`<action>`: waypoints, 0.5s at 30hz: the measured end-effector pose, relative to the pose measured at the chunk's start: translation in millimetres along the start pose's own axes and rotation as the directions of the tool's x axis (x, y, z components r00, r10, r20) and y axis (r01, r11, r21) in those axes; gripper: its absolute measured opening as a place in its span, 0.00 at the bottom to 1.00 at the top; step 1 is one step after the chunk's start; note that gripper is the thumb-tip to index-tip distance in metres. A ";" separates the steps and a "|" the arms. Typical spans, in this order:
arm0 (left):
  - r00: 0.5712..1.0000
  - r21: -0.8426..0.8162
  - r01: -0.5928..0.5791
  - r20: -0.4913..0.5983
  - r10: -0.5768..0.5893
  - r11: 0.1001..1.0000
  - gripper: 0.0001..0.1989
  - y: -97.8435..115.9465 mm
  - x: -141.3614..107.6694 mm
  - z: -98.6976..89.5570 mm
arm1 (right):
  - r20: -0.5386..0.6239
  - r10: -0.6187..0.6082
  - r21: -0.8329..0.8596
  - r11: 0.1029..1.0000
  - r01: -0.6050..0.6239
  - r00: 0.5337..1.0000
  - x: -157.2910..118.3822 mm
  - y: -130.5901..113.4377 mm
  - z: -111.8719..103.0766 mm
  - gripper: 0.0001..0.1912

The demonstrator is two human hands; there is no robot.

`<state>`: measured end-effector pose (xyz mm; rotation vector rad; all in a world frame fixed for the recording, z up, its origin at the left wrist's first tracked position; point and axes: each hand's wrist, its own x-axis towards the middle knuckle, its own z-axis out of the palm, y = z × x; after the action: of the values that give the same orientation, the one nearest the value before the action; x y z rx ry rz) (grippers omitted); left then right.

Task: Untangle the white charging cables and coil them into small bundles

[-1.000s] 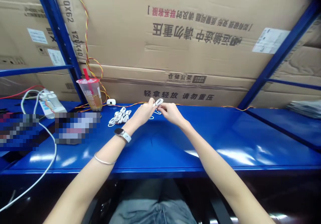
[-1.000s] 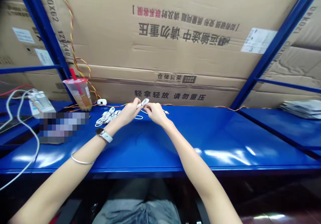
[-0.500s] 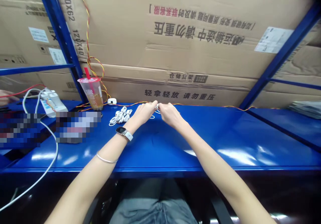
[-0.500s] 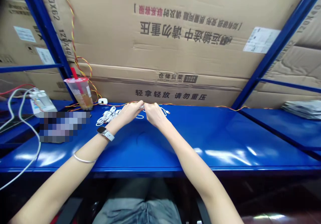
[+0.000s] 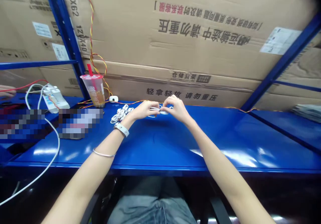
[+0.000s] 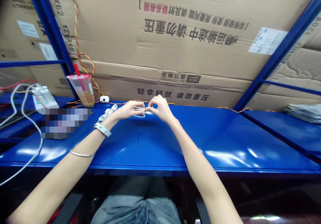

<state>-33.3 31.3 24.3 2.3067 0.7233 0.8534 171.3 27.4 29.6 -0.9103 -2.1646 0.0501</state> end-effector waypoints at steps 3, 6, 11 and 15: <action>0.995 -0.082 0.006 0.104 0.003 0.997 0.10 7.8 -1.5 -2.2 | 0.209 0.087 0.318 0.936 -0.152 0.974 -2.0 4.4 -6.6 0.11; 0.983 -0.187 0.017 0.183 0.018 0.982 0.11 12.2 -2.2 -1.8 | 0.426 0.122 0.511 0.785 -0.350 0.896 -5.1 10.8 -6.2 0.13; 0.998 -0.414 0.066 0.017 -0.065 0.908 0.14 8.0 -0.3 6.2 | 0.259 0.221 0.757 0.558 -0.340 0.940 -6.2 14.2 16.8 0.15; 0.988 -0.665 0.047 -0.078 -0.133 0.745 0.15 2.6 4.7 19.7 | 0.130 0.293 0.858 0.446 -0.256 0.947 -1.7 4.2 29.5 0.17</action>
<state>-15.6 26.2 15.4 1.5751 0.4655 1.0127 154.8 36.6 6.5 -0.5950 -1.5533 1.1947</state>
